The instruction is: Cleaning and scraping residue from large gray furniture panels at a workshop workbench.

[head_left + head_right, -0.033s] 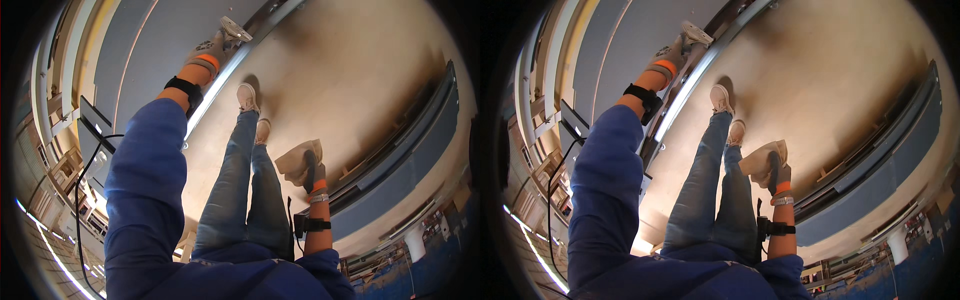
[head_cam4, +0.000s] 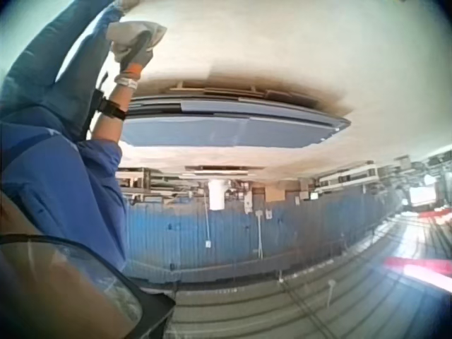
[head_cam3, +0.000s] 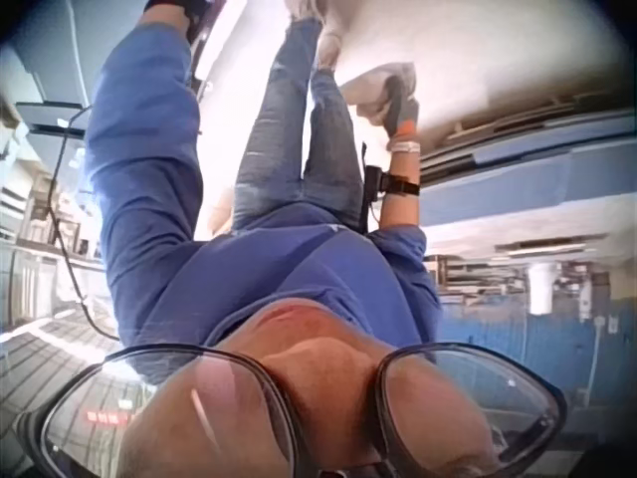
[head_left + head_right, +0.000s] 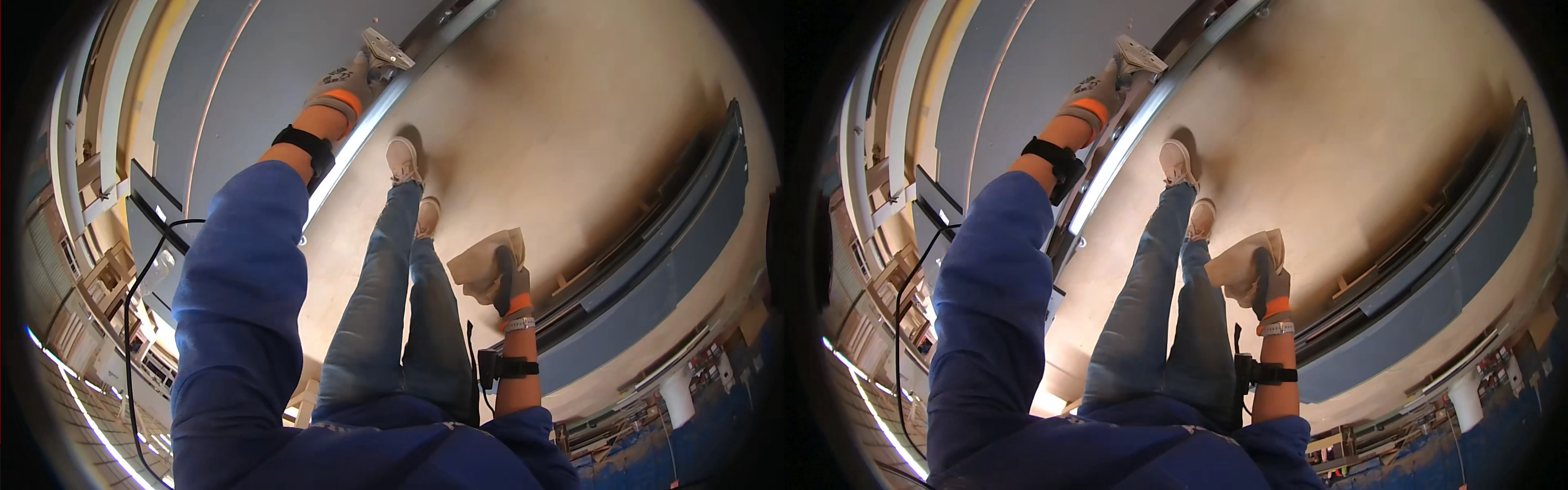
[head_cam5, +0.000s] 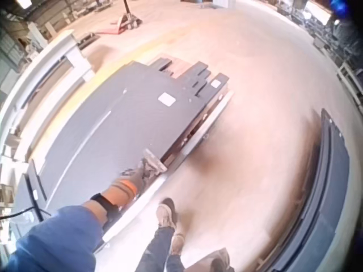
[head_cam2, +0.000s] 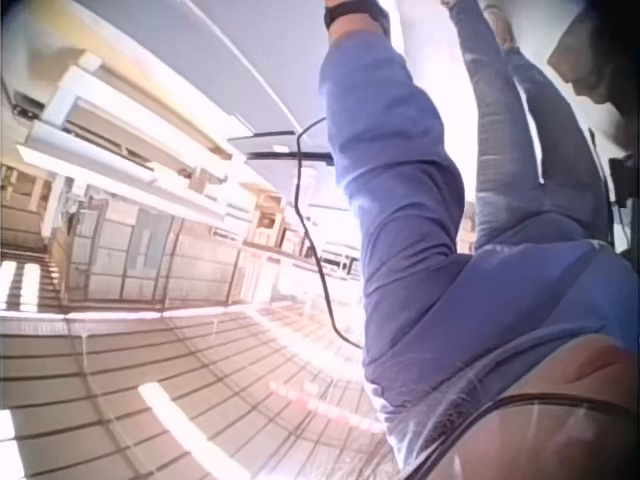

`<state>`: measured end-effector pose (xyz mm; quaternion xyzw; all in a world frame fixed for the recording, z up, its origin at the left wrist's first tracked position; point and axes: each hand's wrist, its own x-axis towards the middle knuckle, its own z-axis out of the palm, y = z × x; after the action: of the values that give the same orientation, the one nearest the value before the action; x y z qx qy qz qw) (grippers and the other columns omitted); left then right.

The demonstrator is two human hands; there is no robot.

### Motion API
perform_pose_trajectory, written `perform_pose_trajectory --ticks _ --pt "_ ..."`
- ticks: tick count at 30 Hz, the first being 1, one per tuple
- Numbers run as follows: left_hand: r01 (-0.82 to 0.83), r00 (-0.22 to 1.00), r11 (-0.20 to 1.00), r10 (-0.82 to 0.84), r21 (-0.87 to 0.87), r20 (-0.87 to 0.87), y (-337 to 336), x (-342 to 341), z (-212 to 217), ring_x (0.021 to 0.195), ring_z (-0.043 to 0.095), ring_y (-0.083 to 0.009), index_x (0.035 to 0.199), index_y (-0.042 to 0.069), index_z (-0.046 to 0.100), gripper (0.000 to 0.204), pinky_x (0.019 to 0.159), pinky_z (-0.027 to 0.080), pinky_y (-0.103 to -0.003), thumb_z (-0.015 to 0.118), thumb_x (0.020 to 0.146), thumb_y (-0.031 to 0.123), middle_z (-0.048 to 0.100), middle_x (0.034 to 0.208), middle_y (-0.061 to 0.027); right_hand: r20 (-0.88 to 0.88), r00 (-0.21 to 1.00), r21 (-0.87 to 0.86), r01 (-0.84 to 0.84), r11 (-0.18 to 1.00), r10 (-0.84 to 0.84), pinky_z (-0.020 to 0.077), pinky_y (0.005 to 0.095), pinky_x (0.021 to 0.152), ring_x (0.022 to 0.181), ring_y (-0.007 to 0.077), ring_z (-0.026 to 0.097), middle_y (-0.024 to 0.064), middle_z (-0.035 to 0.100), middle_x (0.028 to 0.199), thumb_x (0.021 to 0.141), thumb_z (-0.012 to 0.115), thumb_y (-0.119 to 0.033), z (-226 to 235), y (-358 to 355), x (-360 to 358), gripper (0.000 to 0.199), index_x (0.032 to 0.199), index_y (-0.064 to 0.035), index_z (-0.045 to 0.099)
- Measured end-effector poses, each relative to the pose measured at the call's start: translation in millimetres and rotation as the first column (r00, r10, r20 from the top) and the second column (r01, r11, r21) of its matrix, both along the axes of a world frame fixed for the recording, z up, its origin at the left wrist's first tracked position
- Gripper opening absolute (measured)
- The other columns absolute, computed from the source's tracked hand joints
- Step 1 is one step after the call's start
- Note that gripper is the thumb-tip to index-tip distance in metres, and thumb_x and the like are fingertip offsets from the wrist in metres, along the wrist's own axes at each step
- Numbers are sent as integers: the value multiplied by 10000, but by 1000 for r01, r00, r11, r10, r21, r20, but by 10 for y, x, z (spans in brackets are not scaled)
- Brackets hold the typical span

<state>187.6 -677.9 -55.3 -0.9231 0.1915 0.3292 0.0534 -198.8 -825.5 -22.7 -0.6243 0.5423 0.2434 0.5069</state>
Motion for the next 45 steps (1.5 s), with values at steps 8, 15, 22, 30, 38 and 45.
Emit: perform_pose_trajectory --ticks 8,15,22,30,38,45 --pt "-78 997 995 77 -69 -26 -620 244 150 991 582 -352 1174 123 431 365 821 474 -436 456 882 341 579 1138 -142 58 957 99 276 956 -283 454 304 671 781 154 539 97 608 862 807 588 -455 39 -229 770 568 1036 65 582" --pt "-97 991 991 88 -89 -97 -846 407 0 1011 575 -328 1175 119 414 374 816 476 -447 465 875 337 587 1124 -130 62 981 75 177 981 -181 457 312 692 809 179 559 154 621 872 861 468 -500 208 -329 1367 577 1027 41 585" --pt "-132 980 980 106 -151 -169 -1335 720 142 1009 577 -329 1176 124 417 363 817 478 -432 491 867 300 601 1100 -114 300 954 32 18 999 -27 491 346 613 772 253 609 149 616 918 883 486 -306 -105 -640 1188 415 1246 -109 449" --pt "-127 986 992 126 -4 -107 -1950 972 217 996 583 -323 1151 113 441 334 834 464 -420 484 867 284 621 1052 -115 152 969 87 184 979 -195 461 302 689 788 164 553 99 609 889 800 580 -478 -71 -1362 1845 582 1043 50 580" --pt "-99 991 994 93 -57 -94 -2513 1257 222 997 580 -330 1196 93 403 412 841 452 -410 480 862 320 605 1057 -175 -8 925 227 371 901 -379 461 299 683 790 165 551 91 608 888 798 590 -464 -52 -2279 2204 589 1064 61 572" --pt "84 946 886 -214 -456 -242 -2799 669 389 878 607 -329 1191 92 409 538 755 476 -396 524 818 463 625 959 -159 50 940 136 328 935 -337 478 306 571 680 189 583 95 613 791 796 572 -521 -107 -2763 2269 597 996 42 576"
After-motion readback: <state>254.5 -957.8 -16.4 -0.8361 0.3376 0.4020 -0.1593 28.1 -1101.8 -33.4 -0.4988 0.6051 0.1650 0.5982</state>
